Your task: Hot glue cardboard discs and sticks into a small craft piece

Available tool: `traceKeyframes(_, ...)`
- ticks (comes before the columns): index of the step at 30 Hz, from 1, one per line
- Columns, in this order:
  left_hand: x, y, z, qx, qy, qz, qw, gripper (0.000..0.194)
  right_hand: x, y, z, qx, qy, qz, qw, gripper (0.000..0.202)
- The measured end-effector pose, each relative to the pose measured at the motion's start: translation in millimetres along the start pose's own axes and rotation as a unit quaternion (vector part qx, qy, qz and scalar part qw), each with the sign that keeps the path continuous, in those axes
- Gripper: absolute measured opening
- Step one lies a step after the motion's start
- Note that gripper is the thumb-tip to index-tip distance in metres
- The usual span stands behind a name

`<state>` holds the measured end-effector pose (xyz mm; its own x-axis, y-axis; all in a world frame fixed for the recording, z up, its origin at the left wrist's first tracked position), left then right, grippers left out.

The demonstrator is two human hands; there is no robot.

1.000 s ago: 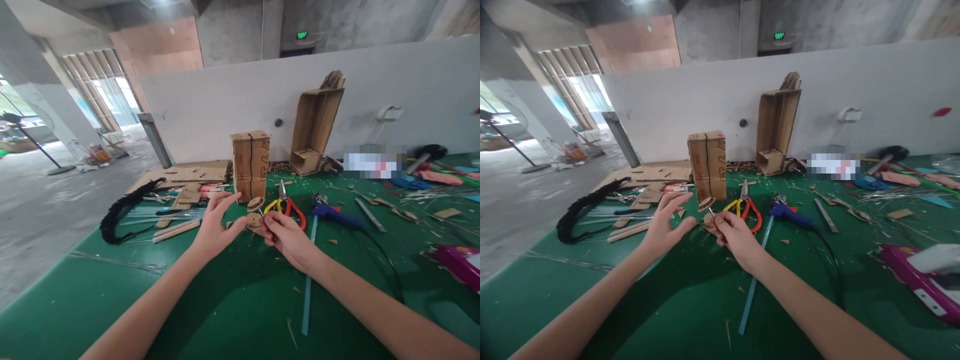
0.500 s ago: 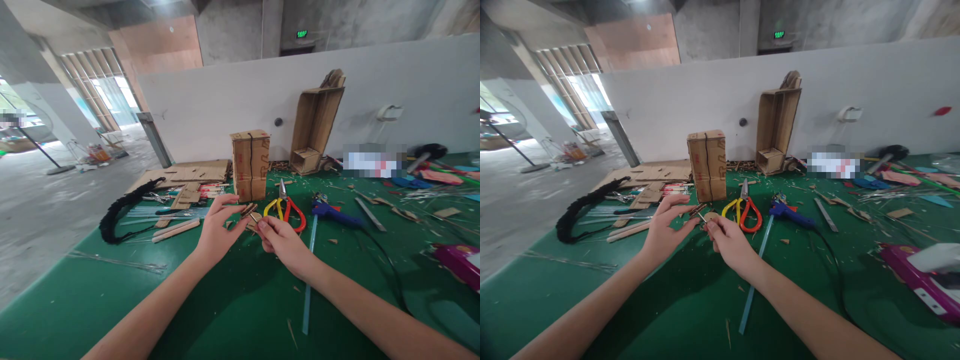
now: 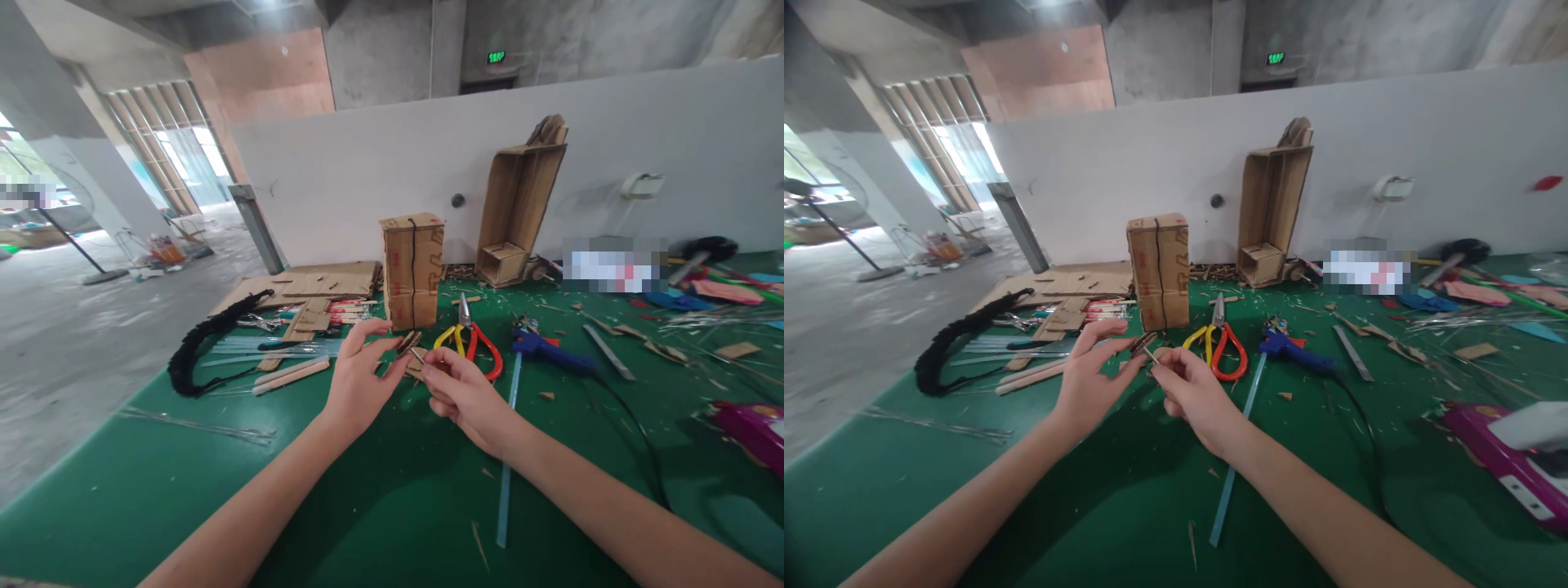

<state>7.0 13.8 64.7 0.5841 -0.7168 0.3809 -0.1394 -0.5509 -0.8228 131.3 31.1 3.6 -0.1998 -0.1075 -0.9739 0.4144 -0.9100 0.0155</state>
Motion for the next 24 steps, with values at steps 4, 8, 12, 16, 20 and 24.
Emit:
traceKeyframes(4,4.0,2.5,-0.9,0.016,-0.055,0.016,0.998,0.01,3.0,-2.7,-3.0,0.033,0.015,-0.026,0.999,0.024)
traceKeyframes(8,9.2,4.1,3.2,-0.001,-0.101,0.031,0.994,0.01,6.5,-3.8,-5.7,0.051,0.033,-0.031,0.998,0.027)
traceKeyframes(12,10.8,4.6,7.0,-0.027,-0.115,0.028,0.993,0.01,9.0,-4.0,-4.9,0.048,0.032,-0.018,0.998,0.027)
traceKeyframes(16,11.7,5.7,9.7,-0.044,-0.106,0.024,0.993,0.012,11.7,-3.9,-4.3,0.049,0.024,0.003,0.999,0.029)
traceKeyframes(20,12.3,7.8,13.0,-0.052,-0.095,0.012,0.994,0.012,14.7,-3.8,-2.7,0.011,0.0,0.035,0.999,0.031)
traceKeyframes(24,12.6,9.8,16.4,-0.068,-0.087,-0.001,0.994,0.013,16.2,-2.9,-3.3,-0.017,-0.017,0.069,0.997,0.031)
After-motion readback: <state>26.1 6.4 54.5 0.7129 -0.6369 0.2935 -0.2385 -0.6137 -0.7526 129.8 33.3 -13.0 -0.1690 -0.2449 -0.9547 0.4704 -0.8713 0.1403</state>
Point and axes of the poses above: each hand's wrist, its own y-axis away from the middle knuckle, its own z-axis out of the palm, x = y × z, the point moved 6 cm from there along -y, towards the middle knuckle, and after that the axes turned 11 degrees about y, right-handed, at the moved point
